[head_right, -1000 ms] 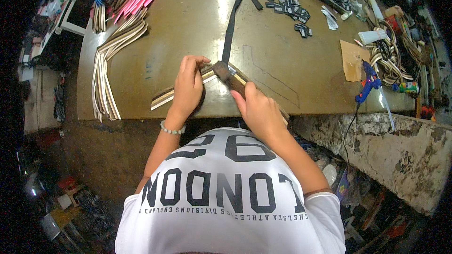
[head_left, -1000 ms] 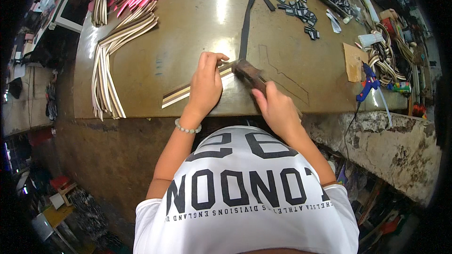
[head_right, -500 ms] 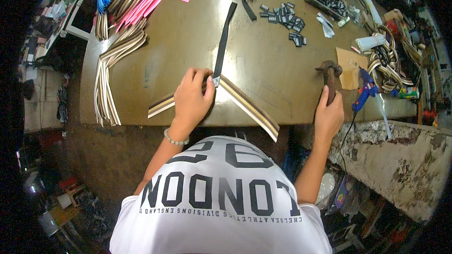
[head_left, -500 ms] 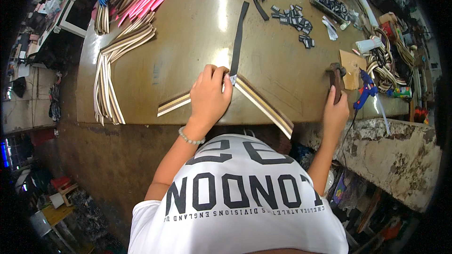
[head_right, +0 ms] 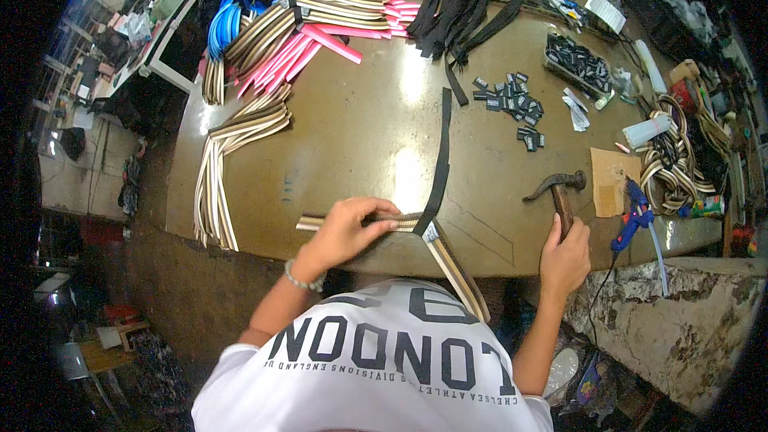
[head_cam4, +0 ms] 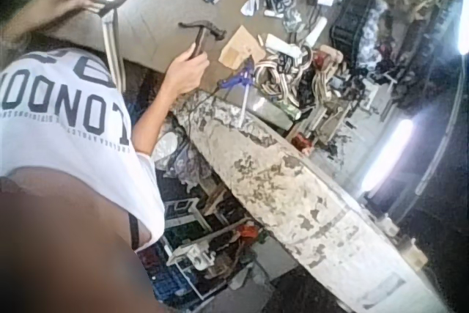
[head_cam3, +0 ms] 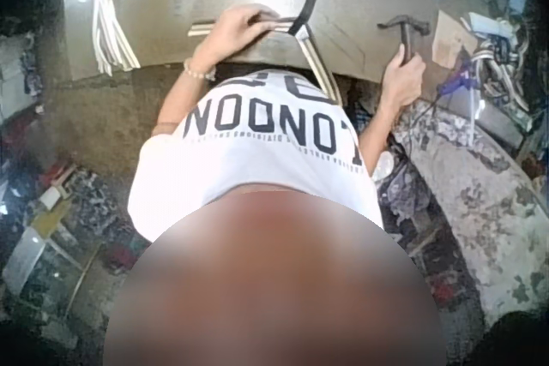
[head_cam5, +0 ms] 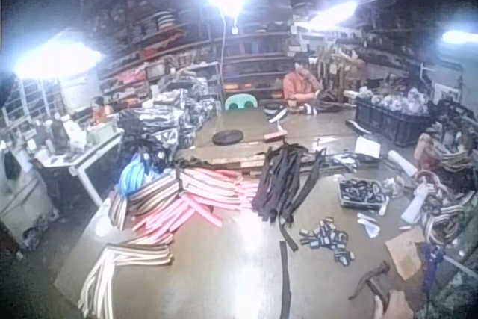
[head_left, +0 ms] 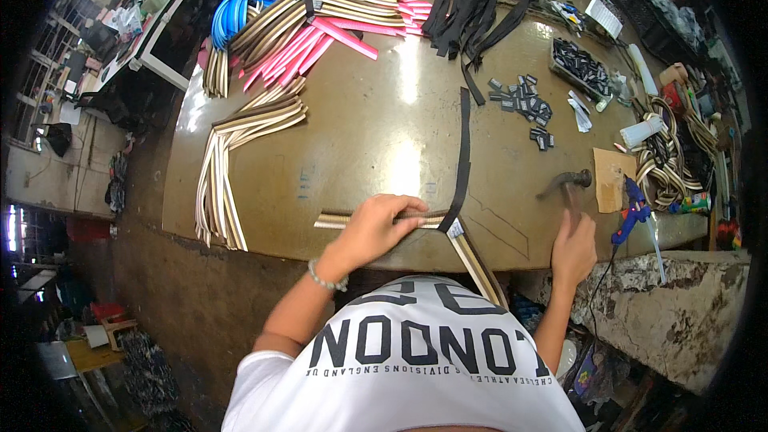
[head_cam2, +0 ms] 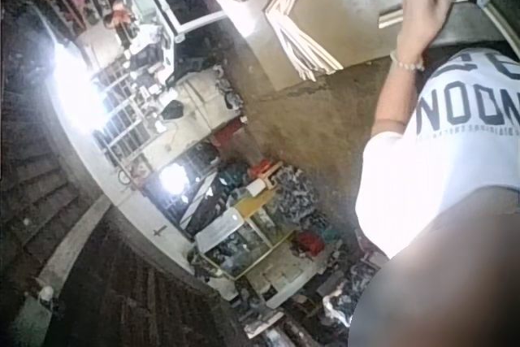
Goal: The person assembles zipper components on a workbench. They apply hot glue to a black fabric strip, attach beige zipper tape, and secure metal zipper stops with a hammer. The process is repeated for multiple zipper units.
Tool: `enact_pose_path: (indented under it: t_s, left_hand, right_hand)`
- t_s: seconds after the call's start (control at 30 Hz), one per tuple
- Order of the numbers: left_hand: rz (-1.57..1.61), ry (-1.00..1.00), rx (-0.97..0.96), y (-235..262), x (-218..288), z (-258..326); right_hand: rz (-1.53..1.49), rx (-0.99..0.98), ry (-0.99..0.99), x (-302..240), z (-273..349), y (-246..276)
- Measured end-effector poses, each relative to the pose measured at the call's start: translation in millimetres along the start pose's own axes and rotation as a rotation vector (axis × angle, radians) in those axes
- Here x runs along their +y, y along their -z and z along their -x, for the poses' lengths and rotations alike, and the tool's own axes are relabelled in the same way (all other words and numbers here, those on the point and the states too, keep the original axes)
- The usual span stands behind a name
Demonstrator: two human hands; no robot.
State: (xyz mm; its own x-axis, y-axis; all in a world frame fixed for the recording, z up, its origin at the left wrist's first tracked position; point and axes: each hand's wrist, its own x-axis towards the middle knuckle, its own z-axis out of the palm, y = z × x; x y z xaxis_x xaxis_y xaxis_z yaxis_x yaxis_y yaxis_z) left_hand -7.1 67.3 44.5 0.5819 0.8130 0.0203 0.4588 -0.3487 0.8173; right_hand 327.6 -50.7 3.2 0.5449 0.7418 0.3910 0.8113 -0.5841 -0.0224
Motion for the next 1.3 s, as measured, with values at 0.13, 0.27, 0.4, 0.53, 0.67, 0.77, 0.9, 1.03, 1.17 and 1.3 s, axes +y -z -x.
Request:
enact_pose_path:
  t_s: [0.13,0.27,0.4,0.53,0.67,0.77,0.9,1.03,1.17,1.3]
  left_hand:
    - [-0.012,-0.224,0.069,70,3,-48]
    - [-0.184,-0.362,0.314,197,-17,-137]
    - [-0.716,-0.31,0.774,262,-31,-188]
    - [-0.389,-0.331,0.803,148,-29,-221]
    - [-0.646,0.076,0.234,-3,-29,-238]
    - [-0.685,-0.04,0.24,-35,-43,-251]
    - [-0.605,-0.119,0.14,3,-66,-245]
    - [-0.225,0.268,-0.04,41,-77,-188]
    - [0.466,0.272,0.027,39,-60,-97]
    - [0.585,0.186,0.031,6,-16,-43]
  right_hand:
    - [0.02,0.024,0.01,2,1,-2]
    - [0.004,0.052,0.025,2,2,-3]
    - [0.024,0.052,-0.005,-2,1,-1]
    - [0.033,0.033,-0.01,-5,-1,-4]
    - [-0.068,-0.086,0.032,3,-9,4]
    - [-0.384,-0.275,0.143,26,-19,30]
    - [-0.361,-0.372,0.334,64,-17,90]
    - [-0.495,-0.138,0.309,77,9,130]
    - [-1.275,-0.434,0.024,14,19,108]
    - [-1.728,-1.108,-0.017,-105,11,52]
